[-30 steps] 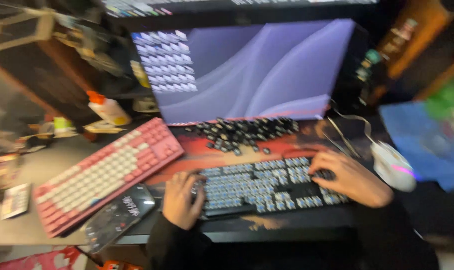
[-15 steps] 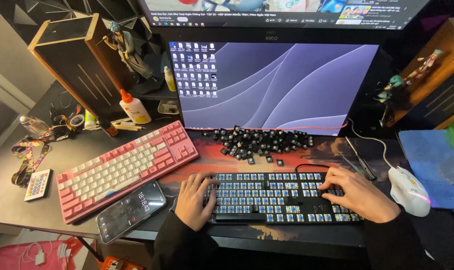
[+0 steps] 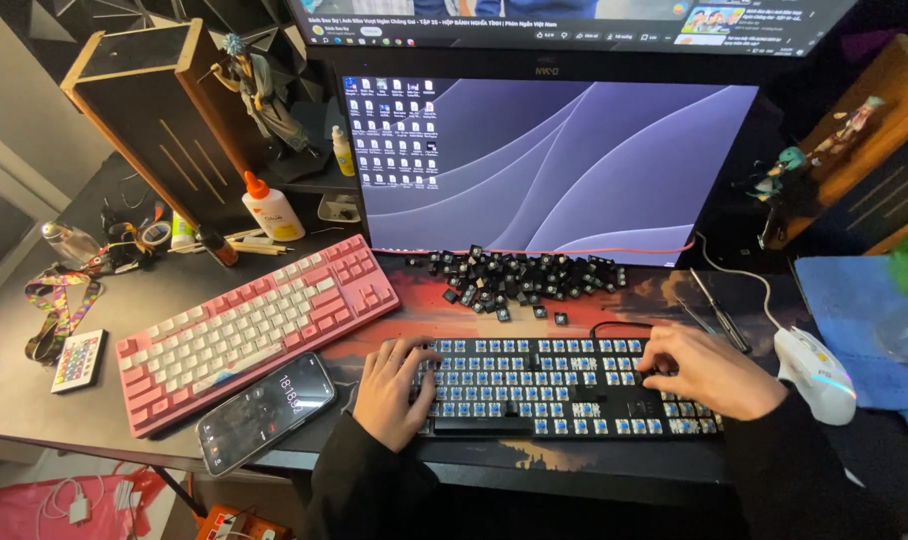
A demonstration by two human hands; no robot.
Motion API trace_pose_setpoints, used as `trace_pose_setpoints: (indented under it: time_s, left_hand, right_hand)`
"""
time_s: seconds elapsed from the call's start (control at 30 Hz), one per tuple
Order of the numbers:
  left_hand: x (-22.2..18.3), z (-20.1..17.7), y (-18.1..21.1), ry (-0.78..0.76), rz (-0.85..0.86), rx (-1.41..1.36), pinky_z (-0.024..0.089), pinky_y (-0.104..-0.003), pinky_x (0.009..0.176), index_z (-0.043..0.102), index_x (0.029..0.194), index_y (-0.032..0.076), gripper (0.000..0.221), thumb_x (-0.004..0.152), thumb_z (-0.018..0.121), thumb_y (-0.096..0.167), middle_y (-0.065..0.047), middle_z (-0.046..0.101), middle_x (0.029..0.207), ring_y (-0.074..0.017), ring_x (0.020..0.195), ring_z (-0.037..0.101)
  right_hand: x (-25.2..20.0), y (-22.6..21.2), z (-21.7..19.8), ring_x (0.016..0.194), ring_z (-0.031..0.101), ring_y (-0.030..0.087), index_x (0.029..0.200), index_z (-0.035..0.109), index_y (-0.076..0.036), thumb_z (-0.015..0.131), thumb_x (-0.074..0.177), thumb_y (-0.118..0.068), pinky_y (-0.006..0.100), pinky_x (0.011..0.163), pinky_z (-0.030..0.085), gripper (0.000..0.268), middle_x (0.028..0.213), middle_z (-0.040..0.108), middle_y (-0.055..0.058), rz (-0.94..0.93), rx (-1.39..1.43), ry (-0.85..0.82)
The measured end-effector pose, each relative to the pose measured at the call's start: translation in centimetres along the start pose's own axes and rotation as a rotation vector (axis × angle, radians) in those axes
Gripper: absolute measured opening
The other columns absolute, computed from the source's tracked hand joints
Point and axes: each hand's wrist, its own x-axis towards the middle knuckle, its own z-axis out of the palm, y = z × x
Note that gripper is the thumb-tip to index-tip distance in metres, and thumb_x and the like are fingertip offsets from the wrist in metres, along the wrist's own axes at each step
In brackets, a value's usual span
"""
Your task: The person is installing black keycaps onto a mechanical keyboard with blue switches.
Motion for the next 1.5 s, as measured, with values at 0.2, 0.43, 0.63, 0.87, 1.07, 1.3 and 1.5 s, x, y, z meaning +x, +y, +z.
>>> trace_pose_setpoints:
  time_s: [0.2,0.43,0.63,0.87,1.07,1.3,1.5]
  left_hand:
    - [-0.1,0.1,-0.1,-0.004,-0.003,0.002,0.048,-0.049,0.100,0.077,0.132,0.018,0.021,0.114,0.066,0.021,-0.005,0.075,0.145,-0.0335,0.129,0.067]
    - [0.4,-0.9,0.9,-0.001,-0.017,0.005,0.049,-0.042,0.106,0.074,0.124,0.024,0.016,0.115,0.065,0.014,-0.003,0.070,0.138,-0.0254,0.129,0.065]
    - [0.4,-1.0,0.7,-0.005,-0.028,-0.002,0.050,-0.042,0.105,0.075,0.125,0.024,0.015,0.114,0.068,0.015,-0.003,0.072,0.138,-0.0269,0.129,0.066]
    - [0.5,-1.1,0.8,-0.013,-0.027,-0.006,0.051,-0.042,0.106,0.078,0.127,0.023,0.019,0.113,0.068,0.014,-0.004,0.075,0.139,-0.0273,0.129,0.069]
    - [0.4,-0.9,0.7,-0.003,-0.023,0.000,0.051,-0.042,0.106,0.079,0.127,0.024,0.018,0.114,0.069,0.015,-0.003,0.076,0.142,-0.0269,0.130,0.069]
    - [0.2,-0.6,0.4,-0.024,-0.020,0.003,0.048,-0.048,0.102,0.077,0.133,0.020,0.024,0.113,0.065,0.021,-0.002,0.076,0.150,-0.0309,0.129,0.068]
    - [0.1,-0.5,0.4,-0.023,-0.027,0.010,0.048,-0.048,0.101,0.077,0.133,0.020,0.023,0.114,0.064,0.022,-0.001,0.077,0.151,-0.0308,0.130,0.068]
  right_hand:
    - [0.5,-2.6,-3.5,0.125,0.080,0.010,0.117,0.090,-0.027,0.066,0.118,-0.053,0.036,0.117,0.063,0.035,0.128,0.084,-0.008,-0.115,-0.052,0.058]
    - [4.9,-4.5,-7.1,0.123,0.087,0.041,0.135,0.086,-0.012,0.072,0.115,-0.016,0.056,0.106,0.068,0.025,0.122,0.091,0.016,-0.251,0.118,0.343]
    - [11.3,-3.2,-4.3,0.125,0.084,0.031,0.147,0.082,-0.016,0.084,0.108,-0.026,0.049,0.105,0.069,0.040,0.127,0.086,0.006,-0.238,0.088,0.508]
    - [11.9,-2.0,-2.9,0.128,0.077,0.025,0.137,0.082,-0.020,0.067,0.117,-0.017,0.046,0.105,0.069,0.025,0.123,0.075,-0.001,-0.182,-0.011,0.636]
    - [11.8,-2.0,-2.5,0.131,0.074,0.026,0.135,0.085,-0.017,0.066,0.118,-0.015,0.046,0.110,0.067,0.025,0.124,0.071,0.001,-0.221,-0.053,0.625]
    - [14.5,-1.2,-0.3,0.128,0.063,0.033,0.159,0.083,-0.022,0.075,0.115,-0.026,0.056,0.105,0.060,0.045,0.127,0.067,0.007,-0.362,-0.050,0.685]
    - [14.6,-1.2,-0.2,0.130,0.055,0.034,0.166,0.074,-0.015,0.080,0.109,-0.045,0.059,0.113,0.057,0.064,0.132,0.061,0.009,-0.331,-0.076,0.600]
